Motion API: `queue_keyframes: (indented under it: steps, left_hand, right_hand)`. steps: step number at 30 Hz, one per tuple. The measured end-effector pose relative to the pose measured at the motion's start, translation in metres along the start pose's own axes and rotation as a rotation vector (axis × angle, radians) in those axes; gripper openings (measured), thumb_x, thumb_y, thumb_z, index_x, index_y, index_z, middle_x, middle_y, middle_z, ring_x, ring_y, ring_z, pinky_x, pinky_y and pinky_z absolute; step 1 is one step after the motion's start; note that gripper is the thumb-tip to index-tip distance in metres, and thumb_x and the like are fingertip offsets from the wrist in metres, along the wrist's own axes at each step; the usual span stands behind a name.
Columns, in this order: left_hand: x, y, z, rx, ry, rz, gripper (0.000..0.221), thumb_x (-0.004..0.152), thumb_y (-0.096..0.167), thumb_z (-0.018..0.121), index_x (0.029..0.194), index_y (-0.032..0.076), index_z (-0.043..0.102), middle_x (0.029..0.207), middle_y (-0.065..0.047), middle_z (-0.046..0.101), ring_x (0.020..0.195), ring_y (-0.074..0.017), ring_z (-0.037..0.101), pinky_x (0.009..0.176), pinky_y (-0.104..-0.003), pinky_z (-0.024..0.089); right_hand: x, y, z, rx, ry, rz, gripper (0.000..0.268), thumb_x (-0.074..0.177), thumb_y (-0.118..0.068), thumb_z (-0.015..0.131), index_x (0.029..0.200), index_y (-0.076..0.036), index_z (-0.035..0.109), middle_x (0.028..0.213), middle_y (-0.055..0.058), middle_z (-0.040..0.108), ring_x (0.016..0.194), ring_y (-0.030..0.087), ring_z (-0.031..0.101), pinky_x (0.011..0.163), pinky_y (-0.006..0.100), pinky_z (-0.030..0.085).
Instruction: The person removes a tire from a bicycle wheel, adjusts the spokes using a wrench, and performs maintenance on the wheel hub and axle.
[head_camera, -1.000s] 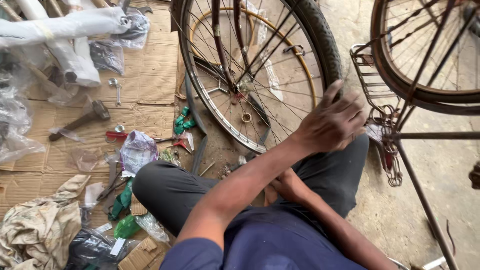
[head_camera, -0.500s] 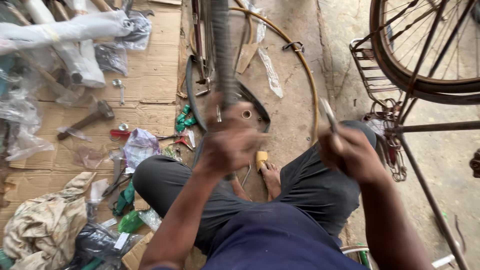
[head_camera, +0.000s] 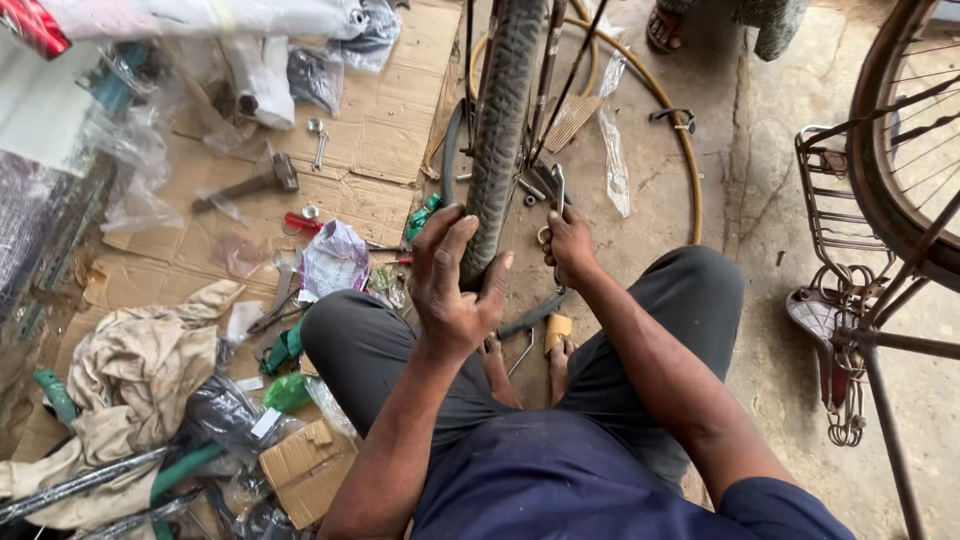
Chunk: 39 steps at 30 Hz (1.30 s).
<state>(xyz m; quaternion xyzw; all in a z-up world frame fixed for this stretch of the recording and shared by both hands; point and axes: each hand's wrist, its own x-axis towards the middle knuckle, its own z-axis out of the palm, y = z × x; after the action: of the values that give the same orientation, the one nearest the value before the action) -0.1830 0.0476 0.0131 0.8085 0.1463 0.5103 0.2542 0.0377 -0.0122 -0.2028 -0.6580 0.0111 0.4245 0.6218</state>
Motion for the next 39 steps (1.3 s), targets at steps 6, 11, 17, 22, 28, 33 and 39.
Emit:
queue_keyframes:
  steps: [6,11,17,22,28,33,39]
  left_hand:
    - [0.001,-0.001,0.001,0.025,-0.009,-0.032,0.064,0.091,0.014,0.083,0.142,0.004,0.046,0.134,-0.018,0.056,0.124,-0.033,0.062,0.107,-0.043,0.057]
    - [-0.011,-0.001,0.004,0.027,-0.031,-0.124,0.064,0.091,0.02,0.083,0.14,0.0,0.047,0.123,-0.017,0.06,0.112,-0.0299,0.065,0.097,-0.041,0.058]
    - [-0.072,-0.004,0.007,0.113,-0.071,-0.218,0.062,0.091,0.025,0.081,0.134,-0.006,0.048,0.113,-0.019,0.06,0.101,-0.0326,0.064,0.089,-0.044,0.054]
    - [-0.116,-0.023,0.01,0.132,-0.073,-0.216,0.053,0.093,0.025,0.079,0.128,-0.003,0.051,0.107,-0.018,0.061,0.097,-0.033,0.064,0.087,-0.046,0.053]
    - [-0.127,-0.039,0.01,0.058,-0.03,-0.283,0.045,0.091,0.032,0.079,0.115,0.001,0.057,0.094,-0.011,0.062,0.079,-0.0276,0.064,0.073,-0.041,0.053]
    - [-0.086,-0.034,-0.007,0.063,-0.076,-0.338,0.042,0.098,0.041,0.074,0.105,0.001,0.064,0.092,-0.01,0.064,0.079,-0.026,0.064,0.074,-0.041,0.054]
    - [0.115,-0.031,-0.01,0.427,-0.366,-0.425,0.058,0.096,0.052,0.074,0.111,-0.002,0.063,0.069,-0.009,0.068,0.062,-0.0219,0.07,0.058,-0.036,0.055]
  right_hand:
    - [0.004,0.012,0.021,-0.019,0.004,-0.051,0.027,0.105,-0.022,0.055,0.131,-0.015,0.057,0.067,-0.001,0.047,0.049,0.01,0.042,0.04,0.028,0.035]
    - [0.01,0.009,0.032,-0.102,0.124,-0.118,0.038,0.106,-0.022,0.054,0.143,-0.012,0.052,0.071,0.001,0.052,0.05,0.01,0.043,0.041,0.03,0.037]
    - [0.002,0.0,0.045,-0.428,0.218,-0.166,0.044,0.106,-0.027,0.048,0.148,-0.013,0.048,0.077,0.004,0.055,0.054,0.013,0.044,0.046,0.033,0.042]
    - [-0.009,-0.023,0.046,-0.099,0.088,0.033,0.046,0.107,-0.036,0.042,0.14,-0.007,0.055,0.075,0.002,0.051,0.054,0.012,0.041,0.047,0.032,0.04]
    - [-0.007,-0.039,0.04,0.197,-0.055,0.284,0.049,0.107,-0.052,0.042,0.104,-0.006,0.058,0.064,-0.003,0.034,0.05,0.011,0.028,0.043,0.03,0.026]
    - [0.006,-0.029,0.05,0.219,-0.007,0.373,0.051,0.105,-0.055,0.043,0.093,-0.008,0.06,0.06,-0.005,0.038,0.047,0.011,0.031,0.041,0.03,0.028]
    - [0.022,-0.031,0.058,0.496,-0.274,0.328,0.043,0.106,-0.055,0.042,0.09,-0.016,0.048,0.059,-0.008,0.033,0.044,0.01,0.024,0.038,0.03,0.018]
